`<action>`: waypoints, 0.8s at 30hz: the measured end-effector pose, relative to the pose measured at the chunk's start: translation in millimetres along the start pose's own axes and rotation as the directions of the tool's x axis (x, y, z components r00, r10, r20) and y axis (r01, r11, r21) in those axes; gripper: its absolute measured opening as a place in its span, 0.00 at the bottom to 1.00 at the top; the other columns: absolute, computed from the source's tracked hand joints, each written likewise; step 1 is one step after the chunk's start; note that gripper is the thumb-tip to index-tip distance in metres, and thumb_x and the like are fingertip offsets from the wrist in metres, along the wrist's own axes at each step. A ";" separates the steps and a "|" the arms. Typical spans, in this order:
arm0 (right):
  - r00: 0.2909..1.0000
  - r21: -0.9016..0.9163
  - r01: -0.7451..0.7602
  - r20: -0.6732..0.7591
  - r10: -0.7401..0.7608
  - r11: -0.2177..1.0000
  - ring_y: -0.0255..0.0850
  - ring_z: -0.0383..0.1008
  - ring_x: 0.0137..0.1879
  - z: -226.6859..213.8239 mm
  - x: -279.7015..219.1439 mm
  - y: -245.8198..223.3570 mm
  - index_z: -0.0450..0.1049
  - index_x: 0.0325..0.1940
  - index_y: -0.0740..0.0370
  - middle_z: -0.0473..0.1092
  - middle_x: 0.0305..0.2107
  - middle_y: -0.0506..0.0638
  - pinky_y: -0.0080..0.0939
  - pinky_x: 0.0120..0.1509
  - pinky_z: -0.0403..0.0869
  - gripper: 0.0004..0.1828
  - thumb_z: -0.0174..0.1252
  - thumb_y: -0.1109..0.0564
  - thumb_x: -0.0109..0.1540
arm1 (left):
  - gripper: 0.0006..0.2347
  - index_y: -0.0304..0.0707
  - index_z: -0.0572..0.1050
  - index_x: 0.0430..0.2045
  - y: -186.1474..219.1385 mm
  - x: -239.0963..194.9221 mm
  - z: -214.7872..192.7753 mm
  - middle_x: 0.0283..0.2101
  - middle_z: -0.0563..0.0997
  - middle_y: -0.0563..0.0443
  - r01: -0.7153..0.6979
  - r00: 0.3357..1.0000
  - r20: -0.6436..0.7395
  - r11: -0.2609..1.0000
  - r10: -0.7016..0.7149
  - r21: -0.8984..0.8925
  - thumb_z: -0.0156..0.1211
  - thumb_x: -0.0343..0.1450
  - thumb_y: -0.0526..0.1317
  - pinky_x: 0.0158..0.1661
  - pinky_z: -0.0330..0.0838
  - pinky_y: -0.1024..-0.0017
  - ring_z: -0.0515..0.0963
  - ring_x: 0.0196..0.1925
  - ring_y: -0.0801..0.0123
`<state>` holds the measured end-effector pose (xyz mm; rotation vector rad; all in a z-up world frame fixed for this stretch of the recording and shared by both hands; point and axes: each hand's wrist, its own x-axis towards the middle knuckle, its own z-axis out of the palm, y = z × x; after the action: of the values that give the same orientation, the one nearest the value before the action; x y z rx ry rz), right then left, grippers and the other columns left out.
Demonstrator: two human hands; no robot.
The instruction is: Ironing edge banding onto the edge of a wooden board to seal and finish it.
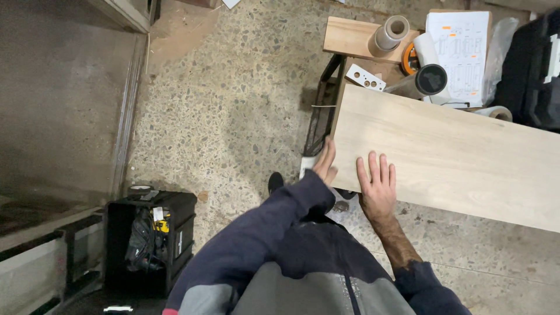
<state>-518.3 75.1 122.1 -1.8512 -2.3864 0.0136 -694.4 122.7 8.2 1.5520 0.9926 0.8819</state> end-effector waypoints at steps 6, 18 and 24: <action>0.999 -0.011 0.007 0.043 -0.007 1.000 0.65 0.52 0.79 -5.5 0.6 -2.1 0.61 0.75 0.58 0.54 0.73 0.65 0.71 0.77 0.55 0.46 0.54 0.74 0.51 | 0.29 0.36 0.37 0.76 -83.5 182.3 5.9 0.80 0.38 0.32 -0.071 0.989 -0.139 0.994 0.059 -0.084 0.44 0.81 0.36 0.76 0.40 0.69 0.39 0.83 0.51; 1.000 0.038 -0.002 0.017 0.001 0.999 0.66 0.51 0.78 -9.3 2.6 -4.4 0.61 0.75 0.58 0.54 0.73 0.65 0.72 0.77 0.55 0.44 0.54 0.72 0.53 | 0.30 0.43 0.49 0.76 -85.2 -2.6 37.5 0.81 0.47 0.38 -0.029 0.986 -0.169 0.981 -0.004 -0.194 0.43 0.76 0.27 0.75 0.45 0.69 0.46 0.82 0.57; 0.999 -0.064 -0.018 0.044 0.021 0.998 0.63 0.52 0.80 5.6 -2.2 1.1 0.62 0.76 0.55 0.55 0.74 0.63 0.70 0.78 0.56 0.44 0.52 0.73 0.54 | 0.23 0.42 0.59 0.73 -36.2 162.0 -22.4 0.67 0.73 0.40 0.311 0.934 -0.060 0.881 -0.353 -0.356 0.39 0.82 0.49 0.62 0.66 0.69 0.72 0.66 0.59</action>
<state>-517.2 73.6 116.3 -1.9215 -2.4252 -0.0192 -657.8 284.3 -16.0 1.0042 1.0898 0.8582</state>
